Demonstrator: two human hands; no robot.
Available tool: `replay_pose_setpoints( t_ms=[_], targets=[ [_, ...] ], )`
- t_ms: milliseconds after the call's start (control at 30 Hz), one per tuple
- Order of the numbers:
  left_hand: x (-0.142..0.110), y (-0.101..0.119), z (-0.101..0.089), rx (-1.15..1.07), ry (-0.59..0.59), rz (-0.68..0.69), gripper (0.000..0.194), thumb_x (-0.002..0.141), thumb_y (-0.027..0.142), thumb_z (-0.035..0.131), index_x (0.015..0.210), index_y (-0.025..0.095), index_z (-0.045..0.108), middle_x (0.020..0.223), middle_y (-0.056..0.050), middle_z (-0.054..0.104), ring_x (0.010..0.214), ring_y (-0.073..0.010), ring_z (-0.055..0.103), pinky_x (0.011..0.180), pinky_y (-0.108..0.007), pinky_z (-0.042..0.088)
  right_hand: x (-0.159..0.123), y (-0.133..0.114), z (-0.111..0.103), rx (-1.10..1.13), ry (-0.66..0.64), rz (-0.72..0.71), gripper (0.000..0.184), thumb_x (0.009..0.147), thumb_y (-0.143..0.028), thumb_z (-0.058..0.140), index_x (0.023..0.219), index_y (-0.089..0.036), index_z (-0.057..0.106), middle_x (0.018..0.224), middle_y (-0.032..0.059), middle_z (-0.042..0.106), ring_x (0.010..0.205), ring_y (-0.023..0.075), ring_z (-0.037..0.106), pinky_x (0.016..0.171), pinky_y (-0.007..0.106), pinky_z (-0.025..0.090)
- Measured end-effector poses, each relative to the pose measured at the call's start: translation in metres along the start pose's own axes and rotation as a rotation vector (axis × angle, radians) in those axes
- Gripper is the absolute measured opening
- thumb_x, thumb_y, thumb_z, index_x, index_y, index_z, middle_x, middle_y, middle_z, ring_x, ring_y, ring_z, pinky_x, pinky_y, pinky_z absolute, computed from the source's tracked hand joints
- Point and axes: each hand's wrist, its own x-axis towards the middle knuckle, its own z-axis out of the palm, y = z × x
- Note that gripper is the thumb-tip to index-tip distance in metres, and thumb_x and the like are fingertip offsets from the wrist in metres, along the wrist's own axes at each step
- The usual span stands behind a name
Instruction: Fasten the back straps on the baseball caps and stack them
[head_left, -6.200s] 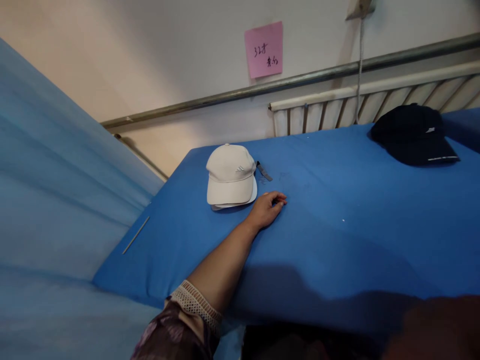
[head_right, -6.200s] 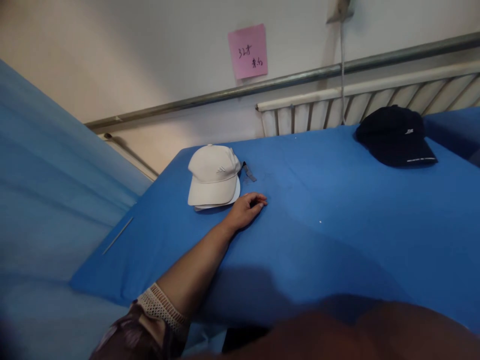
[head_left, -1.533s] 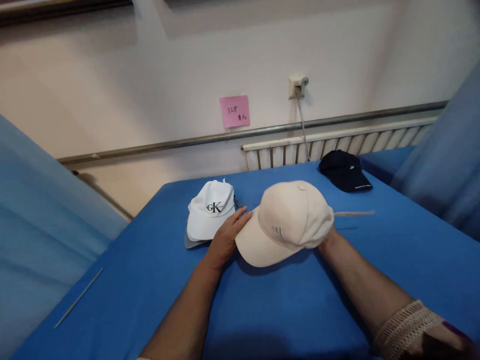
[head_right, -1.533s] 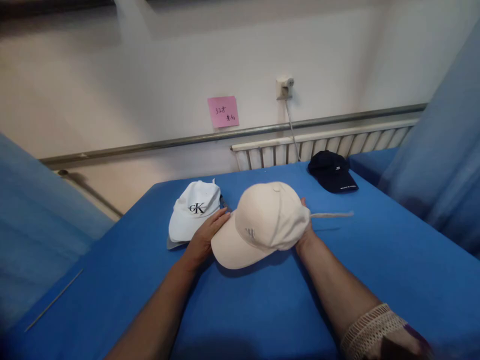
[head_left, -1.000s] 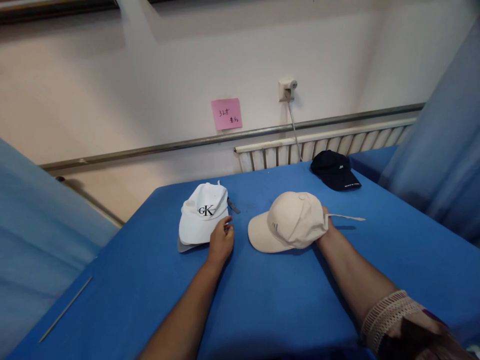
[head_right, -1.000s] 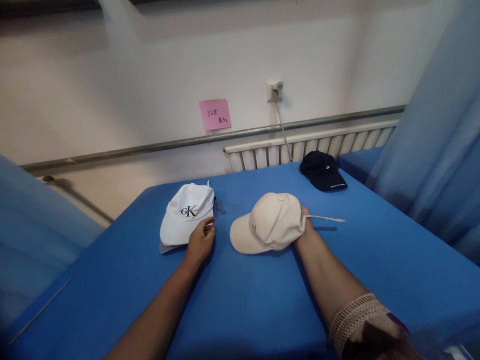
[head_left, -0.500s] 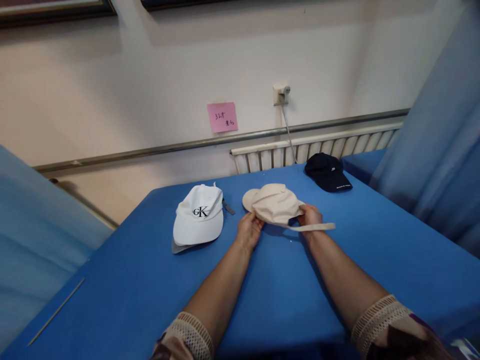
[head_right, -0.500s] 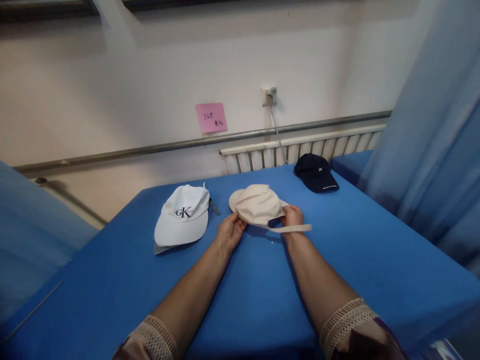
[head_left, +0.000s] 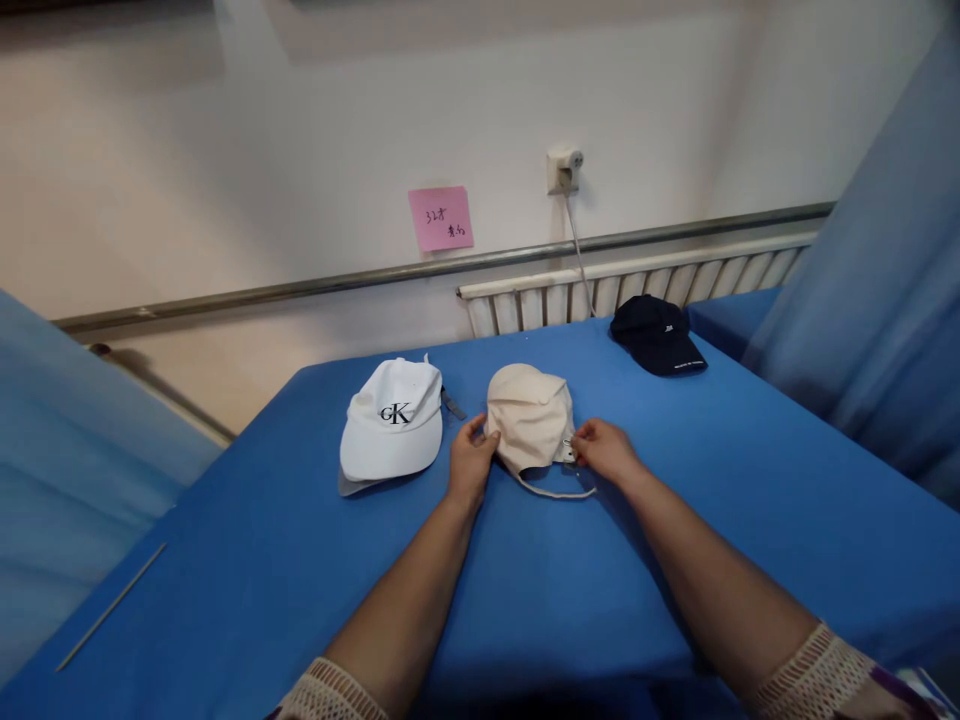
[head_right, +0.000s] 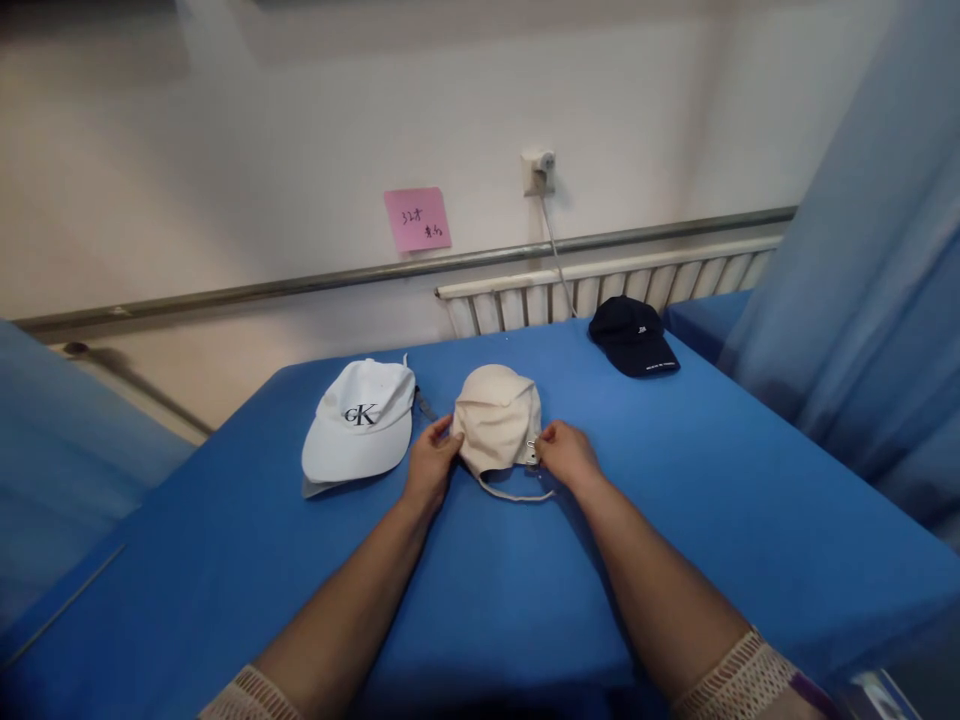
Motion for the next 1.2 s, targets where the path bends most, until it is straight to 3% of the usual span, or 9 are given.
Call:
replay_pose_setpoints(
  t_ms=[133,233,333,400,467,600,733,1033,1200],
  targets=[
    [0.019,0.003,-0.006,0.257,0.114,0.114,0.04,0.08,0.017,0.067,0.12,0.014,0.059,0.127,-0.015,0.062,0.11,-0.0239,0.065,0.099,-0.042,0.049,-0.01,-0.014,-0.005,-0.334,-0.046,-0.028,0.011,0.078,-0.027,0.062,0.069,-0.021,0.06,0.064,0.0006,0.065,0.06,0.0144,0.056,0.057,0.025,0.032],
    [0.017,0.006,-0.012,0.322,0.139,0.143,0.035,0.081,0.021,0.066,0.115,0.014,0.061,0.129,-0.015,0.06,0.116,-0.0253,0.06,0.101,-0.042,0.047,-0.014,-0.019,-0.005,-0.306,-0.092,-0.094,0.008,0.08,-0.027,0.061,0.074,-0.021,0.061,0.069,-0.0004,0.066,0.061,0.0136,0.056,0.057,0.025,0.033],
    [-0.005,0.015,-0.018,0.419,0.084,0.299,0.03,0.084,0.022,0.062,0.114,0.017,0.062,0.123,-0.011,0.063,0.107,-0.0216,0.063,0.092,-0.036,0.051,-0.02,-0.02,-0.004,-0.199,-0.183,-0.204,0.008,0.08,-0.03,0.062,0.08,-0.021,0.061,0.073,-0.0011,0.067,0.063,0.0132,0.057,0.058,0.024,0.035],
    [-0.027,0.025,-0.021,0.509,-0.031,0.412,0.026,0.086,0.021,0.058,0.111,0.019,0.063,0.108,-0.007,0.068,0.093,-0.0182,0.065,0.085,-0.034,0.052,-0.025,-0.021,-0.005,-0.206,-0.242,-0.276,0.014,0.078,-0.034,0.066,0.081,-0.022,0.061,0.075,-0.0012,0.066,0.065,0.0137,0.056,0.059,0.024,0.036],
    [-0.047,0.034,-0.022,0.585,-0.242,0.472,0.02,0.086,0.02,0.056,0.104,0.02,0.065,0.099,-0.005,0.069,0.087,-0.017,0.064,0.083,-0.032,0.052,-0.029,-0.024,-0.008,-0.273,-0.266,-0.332,0.018,0.074,-0.034,0.07,0.081,-0.022,0.06,0.077,-0.0007,0.066,0.068,0.0143,0.056,0.062,0.025,0.036],
    [-0.069,0.047,-0.019,0.71,-0.625,0.558,0.026,0.082,0.018,0.062,0.108,0.021,0.065,0.108,-0.006,0.068,0.103,-0.0207,0.06,0.095,-0.037,0.046,-0.032,-0.024,-0.011,-0.363,-0.244,-0.36,0.007,0.077,-0.024,0.065,0.081,-0.021,0.061,0.077,0.0005,0.066,0.068,0.014,0.055,0.063,0.025,0.034],
    [-0.068,0.044,-0.015,0.803,-0.794,0.59,0.033,0.078,0.024,0.071,0.11,0.021,0.065,0.121,-0.008,0.065,0.118,-0.0256,0.052,0.106,-0.043,0.038,-0.025,-0.013,-0.006,-0.248,-0.224,-0.27,0.009,0.082,-0.026,0.057,0.077,-0.021,0.062,0.066,-0.0005,0.062,0.059,0.0135,0.051,0.058,0.025,0.034],
    [-0.065,0.036,-0.01,0.841,-0.776,0.576,0.007,0.087,0.021,0.059,0.091,0.021,0.065,0.11,-0.005,0.068,0.11,-0.0228,0.055,0.098,-0.039,0.04,-0.02,-0.013,0.003,0.362,-0.31,0.0,0.019,0.073,-0.038,0.063,0.069,-0.019,0.059,0.061,-0.0008,0.061,0.053,0.0119,0.053,0.05,0.023,0.038],
    [-0.065,0.037,-0.008,0.757,-0.618,0.452,0.01,0.089,0.025,0.055,0.089,0.02,0.064,0.088,-0.003,0.067,0.088,-0.0189,0.059,0.083,-0.032,0.044,-0.02,-0.014,0.004,0.377,-0.261,0.007,0.022,0.07,-0.039,0.066,0.069,-0.019,0.06,0.058,-0.0012,0.06,0.052,0.0114,0.052,0.051,0.023,0.039]
  ],
)
